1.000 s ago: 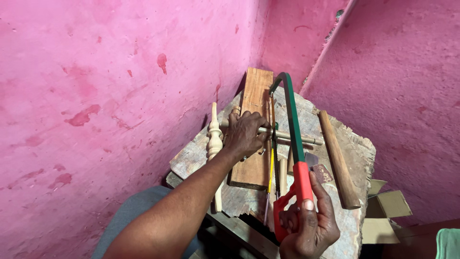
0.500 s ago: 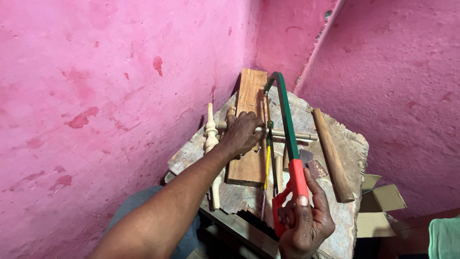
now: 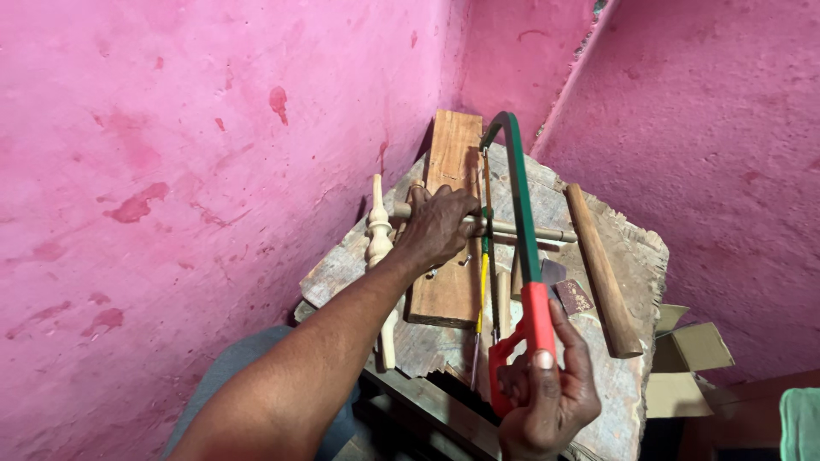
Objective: The person uses a hand saw to cut a small wooden dowel resting on a wooden board. The person holds the dowel steady with their left hand while sawing with their right hand.
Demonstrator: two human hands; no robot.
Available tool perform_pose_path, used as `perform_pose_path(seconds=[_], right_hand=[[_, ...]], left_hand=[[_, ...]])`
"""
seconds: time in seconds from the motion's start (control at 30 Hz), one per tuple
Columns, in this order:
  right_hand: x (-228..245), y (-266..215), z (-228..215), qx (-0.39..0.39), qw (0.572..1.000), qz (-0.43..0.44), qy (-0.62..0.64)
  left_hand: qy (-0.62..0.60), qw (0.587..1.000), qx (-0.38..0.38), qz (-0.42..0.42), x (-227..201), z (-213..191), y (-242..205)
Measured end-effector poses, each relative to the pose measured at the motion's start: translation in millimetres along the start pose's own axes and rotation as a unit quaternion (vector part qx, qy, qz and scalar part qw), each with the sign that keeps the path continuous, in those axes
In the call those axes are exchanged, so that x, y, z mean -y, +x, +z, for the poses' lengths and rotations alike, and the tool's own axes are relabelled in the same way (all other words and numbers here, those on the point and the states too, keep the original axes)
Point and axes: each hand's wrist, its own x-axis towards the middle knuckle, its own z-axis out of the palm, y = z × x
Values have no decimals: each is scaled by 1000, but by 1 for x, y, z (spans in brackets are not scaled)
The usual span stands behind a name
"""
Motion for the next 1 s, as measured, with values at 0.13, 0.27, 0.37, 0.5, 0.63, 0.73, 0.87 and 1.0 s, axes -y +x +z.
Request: perform_pose_path(seconds=[0.13, 0.27, 0.37, 0.5, 0.63, 0.73, 0.87, 1.0], right_hand=[[8, 1, 9, 8, 1000, 21, 16], [15, 1, 10, -5, 1000, 20, -12], [21, 3, 12, -11, 1000, 27, -8], [30, 12, 15, -14, 999, 34, -7], [34, 14, 14, -5, 999, 53, 3], [33, 7, 15, -5, 999, 39, 7], [29, 0, 13, 2, 1000, 14, -21], [21, -1, 8, 9, 1000, 13, -2]], left_hand=[[42, 998, -24, 35, 2, 1, 2], [12, 1000, -27, -6, -1, 2, -2], [-10, 998, -63, -2, -5, 2, -7], [-18, 998, -60, -27, -10, -5, -10], [-21, 998, -52, -30, -11, -5, -12], [16, 998, -63, -7, -4, 1, -11], [-22, 999, -27, -4, 14, 17, -2], [-9, 998, -34, 50, 27, 22, -1]])
